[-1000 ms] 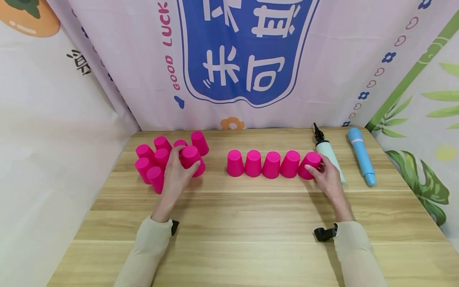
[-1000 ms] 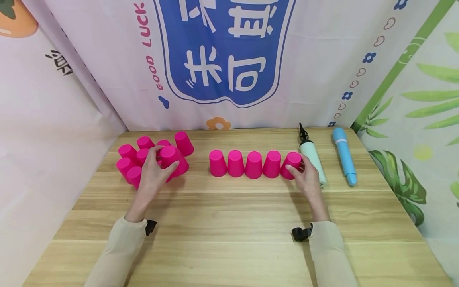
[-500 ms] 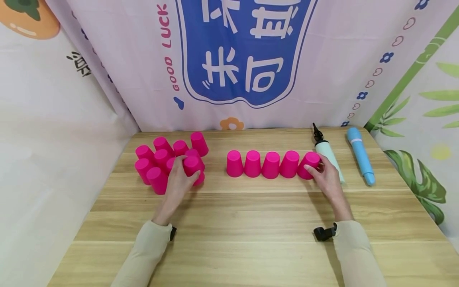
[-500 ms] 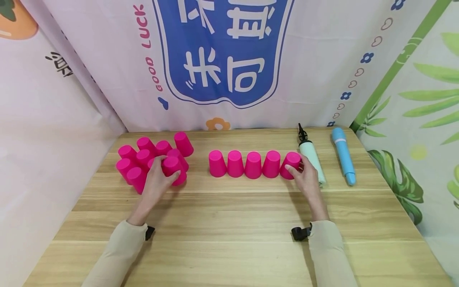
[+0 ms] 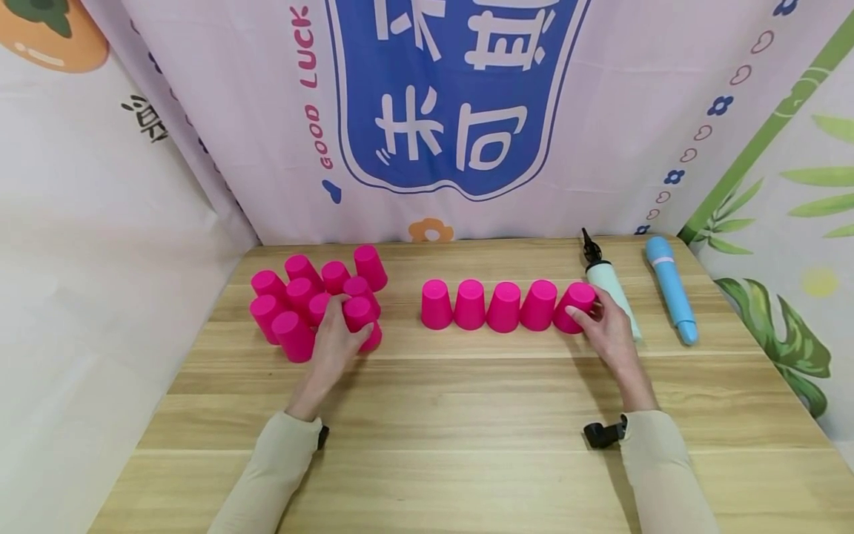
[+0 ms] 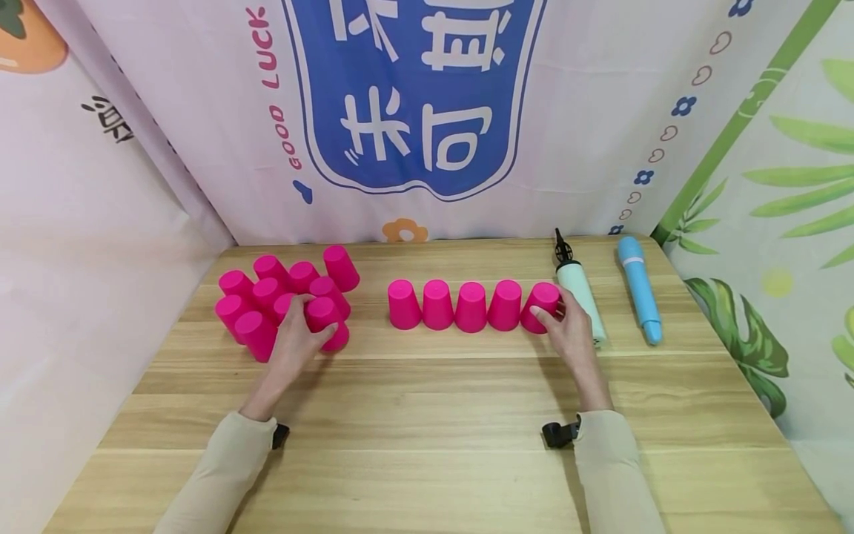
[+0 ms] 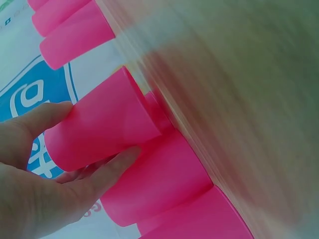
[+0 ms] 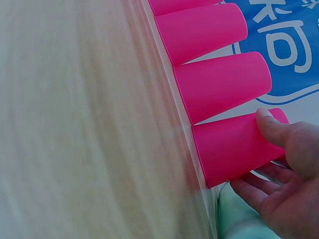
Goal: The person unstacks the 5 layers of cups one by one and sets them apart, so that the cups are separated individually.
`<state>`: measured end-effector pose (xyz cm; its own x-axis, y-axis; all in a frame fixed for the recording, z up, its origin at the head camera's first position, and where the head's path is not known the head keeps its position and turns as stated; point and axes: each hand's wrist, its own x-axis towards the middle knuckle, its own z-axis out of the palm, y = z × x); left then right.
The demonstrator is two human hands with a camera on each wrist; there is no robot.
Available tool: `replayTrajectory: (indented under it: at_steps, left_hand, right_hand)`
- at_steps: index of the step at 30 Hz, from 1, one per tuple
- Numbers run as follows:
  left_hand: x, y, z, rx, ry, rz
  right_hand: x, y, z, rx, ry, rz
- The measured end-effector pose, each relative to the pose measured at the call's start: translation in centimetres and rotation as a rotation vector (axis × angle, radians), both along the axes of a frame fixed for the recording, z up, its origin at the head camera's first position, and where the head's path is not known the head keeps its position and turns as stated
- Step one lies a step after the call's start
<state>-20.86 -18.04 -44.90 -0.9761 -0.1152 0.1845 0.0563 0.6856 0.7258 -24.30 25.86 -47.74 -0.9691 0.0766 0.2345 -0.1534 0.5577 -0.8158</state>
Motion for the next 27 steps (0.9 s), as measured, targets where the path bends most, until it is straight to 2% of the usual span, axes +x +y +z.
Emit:
replayTrajectory:
  at_steps: [11, 14, 16, 18, 21, 24, 27]
  left_hand:
    - [0.0, 0.4, -0.3, -0.022, -0.034, -0.034]
    - [0.3, 0.4, -0.3, -0.034, -0.050, -0.033]
    - [0.7, 0.4, -0.2, -0.058, -0.025, -0.029]
    - [1.2, 0.6, 0.2, -0.083, 0.060, -0.034]
    - [1.7, 1.3, 1.4, -0.126, 0.253, -0.066]
    - [1.5, 2.6, 2.8, -0.157, 0.434, -0.104]
    - [0.9, 4.5, 4.0, -0.159, 0.514, -0.144]
  right_hand:
    - [0.0, 0.0, 0.0, -0.005, 0.009, 0.007]
    - [0.0, -0.1, 0.0, -0.004, 0.001, 0.011]
    - [0.0, -0.2, 0.0, -0.004, -0.004, 0.016]
    - [0.0, -0.2, 0.0, -0.004, -0.008, 0.015]
    - [0.0, -0.2, 0.2, 0.002, -0.005, 0.008]
    - [0.0, 0.0, 0.2, 0.003, 0.004, 0.002]
    - [0.1, 0.0, 0.0, -0.001, 0.004, 0.005]
